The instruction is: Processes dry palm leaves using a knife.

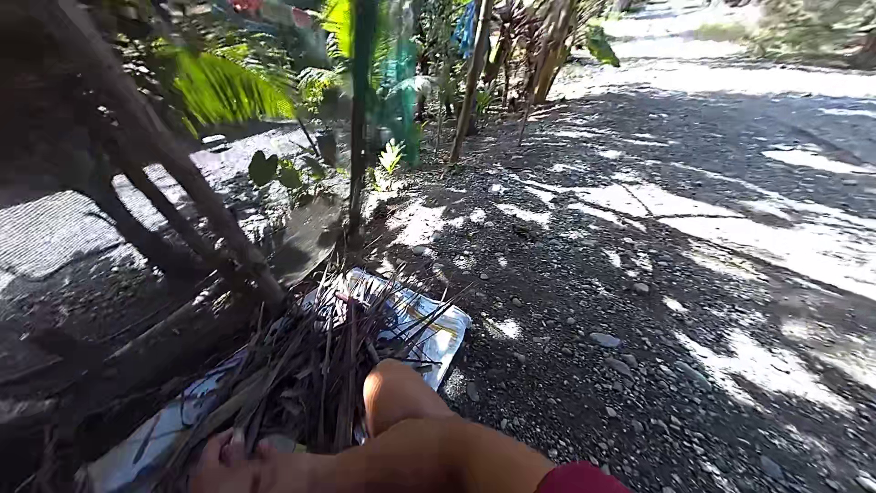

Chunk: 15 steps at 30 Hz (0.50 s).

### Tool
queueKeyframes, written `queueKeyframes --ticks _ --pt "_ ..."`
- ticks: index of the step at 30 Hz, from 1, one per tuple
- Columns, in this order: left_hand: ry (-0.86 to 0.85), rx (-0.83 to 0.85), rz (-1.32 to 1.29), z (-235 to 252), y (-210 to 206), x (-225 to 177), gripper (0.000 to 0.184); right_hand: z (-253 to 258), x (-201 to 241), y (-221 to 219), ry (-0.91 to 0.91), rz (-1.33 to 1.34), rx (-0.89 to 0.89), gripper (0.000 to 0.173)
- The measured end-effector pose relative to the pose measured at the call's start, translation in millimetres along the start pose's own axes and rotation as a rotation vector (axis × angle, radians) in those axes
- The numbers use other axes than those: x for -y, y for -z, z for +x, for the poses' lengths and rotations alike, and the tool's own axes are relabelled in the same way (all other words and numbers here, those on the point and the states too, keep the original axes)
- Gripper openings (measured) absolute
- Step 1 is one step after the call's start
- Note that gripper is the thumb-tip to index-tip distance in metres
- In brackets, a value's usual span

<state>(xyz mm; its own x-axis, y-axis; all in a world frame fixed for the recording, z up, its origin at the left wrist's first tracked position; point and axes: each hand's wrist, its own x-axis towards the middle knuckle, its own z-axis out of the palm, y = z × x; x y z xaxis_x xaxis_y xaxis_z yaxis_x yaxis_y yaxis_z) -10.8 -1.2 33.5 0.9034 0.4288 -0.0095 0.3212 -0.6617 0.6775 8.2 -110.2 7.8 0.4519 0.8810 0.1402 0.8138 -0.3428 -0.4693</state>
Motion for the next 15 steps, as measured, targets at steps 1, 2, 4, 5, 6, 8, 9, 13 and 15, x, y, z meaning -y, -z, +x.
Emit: queueKeyframes --ticks 1,2,4,5,6,8,9,13,15 --pt "-0.006 0.007 0.028 -1.2 9.1 0.9 0.039 4.0 -10.8 -1.6 0.053 -0.025 0.044 0.027" --pt "0.010 0.008 0.057 -4.6 22.0 -2.4 0.038 6.4 -16.3 8.4 0.019 -0.012 0.146 0.028" --pt "0.065 0.008 0.104 -13.5 54.6 -14.9 0.038 17.4 -26.5 33.0 -0.181 -0.002 0.386 0.036" --pt "0.079 0.005 0.101 -17.2 68.6 -21.0 0.037 23.3 -34.4 39.3 -0.296 -0.027 0.455 0.039" --pt "0.090 0.013 0.092 -19.9 80.5 -25.6 0.036 27.3 -44.0 40.7 -0.392 -0.054 0.496 0.042" --pt "0.117 0.026 0.076 -20.6 98.3 -30.4 0.033 33.5 -62.9 37.0 -0.522 -0.054 0.542 0.043" --pt "0.121 0.017 0.064 -20.2 103.6 -29.3 0.032 35.5 -70.9 31.4 -0.554 -0.045 0.567 0.042" --pt "0.120 -0.128 -0.064 -19.7 105.3 -9.8 0.033 26.2 -93.4 -27.1 -0.582 0.034 0.666 0.039" --pt "0.172 -0.184 -0.158 -20.5 97.6 6.3 0.034 14.5 -93.1 -60.5 -0.607 0.067 0.705 0.039"
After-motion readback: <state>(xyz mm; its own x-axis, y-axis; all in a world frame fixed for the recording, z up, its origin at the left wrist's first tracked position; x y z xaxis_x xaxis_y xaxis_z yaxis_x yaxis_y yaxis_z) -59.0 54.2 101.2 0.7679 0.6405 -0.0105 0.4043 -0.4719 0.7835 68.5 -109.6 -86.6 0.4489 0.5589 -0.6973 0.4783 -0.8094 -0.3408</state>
